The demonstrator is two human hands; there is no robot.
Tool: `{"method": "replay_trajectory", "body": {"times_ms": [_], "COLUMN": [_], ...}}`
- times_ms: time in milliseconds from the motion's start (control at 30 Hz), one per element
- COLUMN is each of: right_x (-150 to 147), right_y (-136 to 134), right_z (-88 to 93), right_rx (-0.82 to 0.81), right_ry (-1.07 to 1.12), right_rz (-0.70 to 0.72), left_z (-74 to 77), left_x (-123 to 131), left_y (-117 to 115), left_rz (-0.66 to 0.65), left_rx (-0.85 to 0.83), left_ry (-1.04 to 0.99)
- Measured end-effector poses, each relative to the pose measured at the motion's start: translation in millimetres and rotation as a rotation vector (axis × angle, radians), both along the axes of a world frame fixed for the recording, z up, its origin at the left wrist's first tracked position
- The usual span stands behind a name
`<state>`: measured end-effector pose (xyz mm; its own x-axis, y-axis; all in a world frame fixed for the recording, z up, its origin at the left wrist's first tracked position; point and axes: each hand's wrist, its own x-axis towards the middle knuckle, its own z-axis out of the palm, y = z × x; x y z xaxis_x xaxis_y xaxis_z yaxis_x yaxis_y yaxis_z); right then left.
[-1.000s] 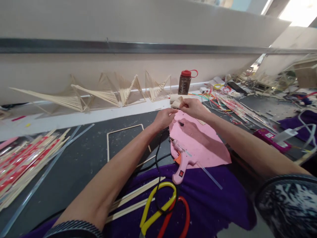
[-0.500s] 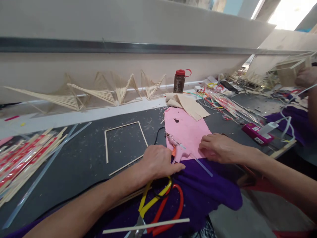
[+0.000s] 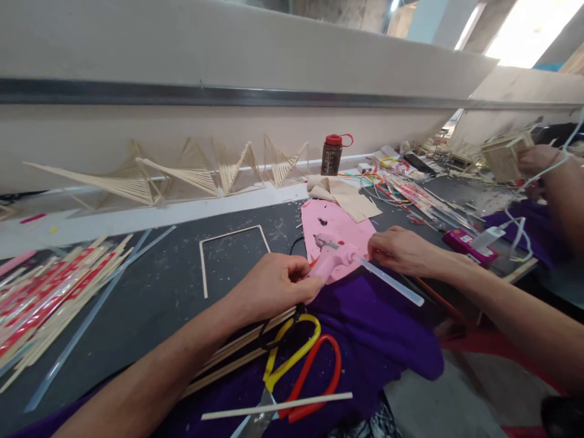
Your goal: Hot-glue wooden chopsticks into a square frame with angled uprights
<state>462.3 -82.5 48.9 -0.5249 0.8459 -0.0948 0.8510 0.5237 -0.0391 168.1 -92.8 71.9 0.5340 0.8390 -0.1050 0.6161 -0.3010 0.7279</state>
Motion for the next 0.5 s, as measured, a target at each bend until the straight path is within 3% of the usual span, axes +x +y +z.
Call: {"method": "replay_trajectory", "body": {"times_ms": [100, 233, 367, 500], "right_x": [2.7, -0.7, -13.5, -29.8], "right_y": [16.7, 60.9, 119.6, 160.5], "right_z": [10.9, 14.1, 3.0, -15.0], "right_rx": [-0.06, -0.02, 0.155, 0.214], "right_ry": [0.134, 0.242, 0.112, 0.074], "right_rz": [-0.068, -0.199, -0.371, -0.437], "left_z": [12.0, 13.2, 6.9, 1.0], "left_x": [-11.8, -19.4, -20.1, -19.6], "left_y": [2.2, 6.8, 13.9, 24.0], "left_rz": [0.047, 0.122, 0.173, 0.198], "left_rx": [0.006, 0.141, 0.171, 0.115], "left_ry": [-0.094, -0.119, -0.159, -0.203]}}
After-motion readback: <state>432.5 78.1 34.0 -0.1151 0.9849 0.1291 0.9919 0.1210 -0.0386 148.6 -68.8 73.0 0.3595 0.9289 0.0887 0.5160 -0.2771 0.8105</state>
